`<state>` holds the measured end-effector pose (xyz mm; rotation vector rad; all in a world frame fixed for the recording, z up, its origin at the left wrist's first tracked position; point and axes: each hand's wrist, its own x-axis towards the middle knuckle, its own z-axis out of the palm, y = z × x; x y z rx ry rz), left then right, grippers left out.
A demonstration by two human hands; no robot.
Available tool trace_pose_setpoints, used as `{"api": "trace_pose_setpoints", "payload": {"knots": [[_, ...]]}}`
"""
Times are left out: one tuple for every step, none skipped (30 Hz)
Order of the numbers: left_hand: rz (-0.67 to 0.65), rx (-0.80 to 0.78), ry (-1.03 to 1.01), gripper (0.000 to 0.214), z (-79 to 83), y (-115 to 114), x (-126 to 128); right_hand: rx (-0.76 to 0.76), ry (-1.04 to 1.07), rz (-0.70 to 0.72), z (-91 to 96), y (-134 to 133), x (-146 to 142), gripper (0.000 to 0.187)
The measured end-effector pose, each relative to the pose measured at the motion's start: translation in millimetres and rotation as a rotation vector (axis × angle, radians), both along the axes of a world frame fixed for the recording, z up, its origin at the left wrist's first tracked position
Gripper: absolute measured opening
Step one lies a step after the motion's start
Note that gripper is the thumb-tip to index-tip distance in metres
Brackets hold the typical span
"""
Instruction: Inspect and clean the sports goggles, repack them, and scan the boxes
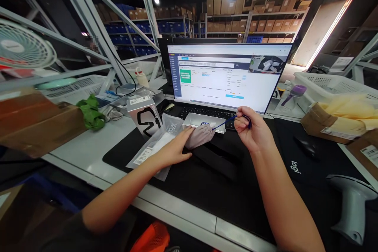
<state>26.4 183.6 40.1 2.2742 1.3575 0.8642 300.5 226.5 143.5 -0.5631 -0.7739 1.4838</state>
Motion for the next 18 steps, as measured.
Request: {"api": "trace_pose_setpoints", "payload": {"knots": [[0.018,0.021,0.012,0.086,-0.8,2,1,0.014,0.0,0.003,1.9,-3,1,0.02],[0.045,0.033,0.01,0.079,-2.3,3,1,0.029,-0.008,-0.002,3.3,-4,2,0.02],[0.068,0.035,-0.003,0.073,-4.4,5,2,0.043,-0.027,-0.015,4.0,-5,2,0.019],[0.08,0.034,-0.012,0.067,-6.6,6,2,0.054,-0.052,-0.033,4.1,-5,3,0.018],[0.083,0.033,-0.022,0.064,-8.6,8,1,0.064,-0.08,-0.057,3.7,-4,4,0.018],[0.08,0.031,-0.036,0.061,-10.1,10,0,0.082,-0.109,-0.078,2.8,-3,5,0.019],[0.074,0.029,-0.054,0.059,-10.9,12,-1,0.114,-0.144,-0.088,1.4,-3,6,0.022],[0.066,0.028,-0.076,0.056,-10.9,14,-3,0.168,-0.191,-0.09,-0.3,-2,7,0.027],[0.058,0.027,-0.101,0.054,-10.2,17,-5,0.25,-0.261,-0.086,-2.4,-3,7,0.032],[0.052,0.028,-0.128,0.051,-8.8,20,-7,0.358,-0.364,-0.081,-5.1,-4,6,0.041],[0.047,0.03,-0.157,0.048,-7.0,22,-9,0.486,-0.509,-0.082,-8.3,-6,4,0.052],[0.042,0.033,-0.184,0.045,-5.0,24,-10,0.624,-0.689,-0.091,-12.1,-8,0,0.064],[0.034,0.041,-0.209,0.042,-2.9,26,-10,0.761,-0.888,-0.106,-16.7,-11,-5,0.073],[0.025,0.052,-0.229,0.04,-0.8,27,-10,0.89,-1.086,-0.116,-22.0,-13,-12,0.078],[0.013,0.068,-0.243,0.038,1.3,27,-8,0.999,-1.264,-0.12,-27.9,-15,-19,0.08],[0.001,0.088,-0.251,0.035,3.5,26,-6,1.083,-1.41,-0.124,-34.1,-17,-26,0.08],[-0.013,0.112,-0.253,0.032,5.9,25,-4,1.142,-1.525,-0.123,-40.2,-17,-33,0.081],[-0.025,0.139,-0.251,0.029,8.6,22,-1,1.173,-1.61,-0.119,-45.9,-17,-38,0.082]]}}
